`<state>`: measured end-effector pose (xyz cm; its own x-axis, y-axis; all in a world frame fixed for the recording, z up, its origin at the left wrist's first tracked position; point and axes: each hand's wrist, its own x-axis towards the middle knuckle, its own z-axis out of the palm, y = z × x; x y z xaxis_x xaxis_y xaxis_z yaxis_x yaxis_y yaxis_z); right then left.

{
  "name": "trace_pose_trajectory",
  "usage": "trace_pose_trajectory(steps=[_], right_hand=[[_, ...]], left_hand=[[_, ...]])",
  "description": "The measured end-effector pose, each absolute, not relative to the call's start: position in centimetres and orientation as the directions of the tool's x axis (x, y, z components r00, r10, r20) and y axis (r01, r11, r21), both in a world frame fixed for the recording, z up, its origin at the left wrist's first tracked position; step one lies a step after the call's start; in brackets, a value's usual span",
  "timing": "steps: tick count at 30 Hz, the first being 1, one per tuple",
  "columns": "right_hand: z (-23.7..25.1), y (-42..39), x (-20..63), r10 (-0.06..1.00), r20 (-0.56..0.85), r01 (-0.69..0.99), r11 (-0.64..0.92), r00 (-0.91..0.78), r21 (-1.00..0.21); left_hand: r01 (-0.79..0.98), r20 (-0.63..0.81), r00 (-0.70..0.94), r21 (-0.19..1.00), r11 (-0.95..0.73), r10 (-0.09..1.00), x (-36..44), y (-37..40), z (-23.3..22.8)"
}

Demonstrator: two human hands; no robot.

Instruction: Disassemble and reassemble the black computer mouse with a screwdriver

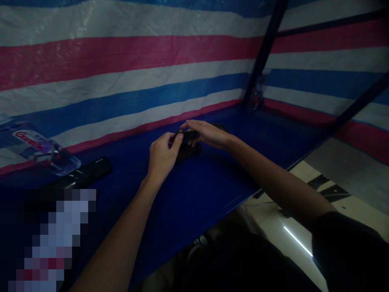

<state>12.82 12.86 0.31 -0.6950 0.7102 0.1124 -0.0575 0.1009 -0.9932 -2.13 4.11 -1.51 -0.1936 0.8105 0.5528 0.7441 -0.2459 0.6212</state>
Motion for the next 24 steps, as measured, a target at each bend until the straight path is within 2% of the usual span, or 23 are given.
trace_pose_trajectory(steps=[2, 5, 7, 8, 9, 11, 13, 15, 19, 24], right_hand=[[0.4, 12.5, 12.9, 0.634, 0.113, -0.082, 0.078, -0.765, -0.994], [0.5, 12.2, 13.1, 0.548, 0.079, -0.028, 0.099, -0.832, -0.995], [0.4, 12.4, 13.1, 0.522, 0.089, 0.028, 0.211, -0.848, -0.977], [0.2, 12.5, 13.1, 0.522, 0.122, 0.059, 0.317, -0.844, -0.947], [0.0, 12.6, 13.0, 0.525, 0.177, 0.096, 0.451, -0.832, -0.887], [-0.4, 12.9, 12.8, 0.507, 0.308, 0.195, 0.716, -0.805, -0.671], [-0.7, 12.9, 12.7, 0.447, 0.399, 0.255, 0.857, -0.8, -0.448], [-0.9, 12.8, 12.7, 0.399, 0.446, 0.252, 0.901, -0.801, -0.353], [-0.7, 12.6, 12.8, 0.348, 0.524, 0.211, 0.929, -0.778, -0.304], [-0.4, 12.5, 12.7, 0.378, 0.452, 0.281, 0.921, -0.808, -0.269]], left_hand=[[0.768, 0.546, -0.202, 0.603, -0.214, 0.813, -2.2, 4.1, -1.5], [0.769, 0.544, -0.212, 0.606, -0.206, 0.812, -2.3, 4.1, -1.6], [0.765, 0.54, -0.239, 0.616, -0.186, 0.807, -2.3, 4.1, -1.6], [0.764, 0.537, -0.256, 0.622, -0.172, 0.804, -2.4, 4.1, -1.6], [0.761, 0.533, -0.274, 0.629, -0.158, 0.801, -2.4, 4.1, -1.6], [0.754, 0.521, -0.31, 0.645, -0.128, 0.796, -2.5, 4.1, -1.5], [0.746, 0.501, -0.344, 0.659, -0.092, 0.794, -2.6, 4.1, -1.4], [0.748, 0.488, -0.363, 0.661, -0.064, 0.794, -2.6, 4.1, -1.3], [0.746, 0.495, -0.36, 0.662, -0.074, 0.791, -2.5, 4.1, -1.3], [0.748, 0.5, -0.356, 0.659, -0.08, 0.79, -2.6, 4.2, -1.6]])
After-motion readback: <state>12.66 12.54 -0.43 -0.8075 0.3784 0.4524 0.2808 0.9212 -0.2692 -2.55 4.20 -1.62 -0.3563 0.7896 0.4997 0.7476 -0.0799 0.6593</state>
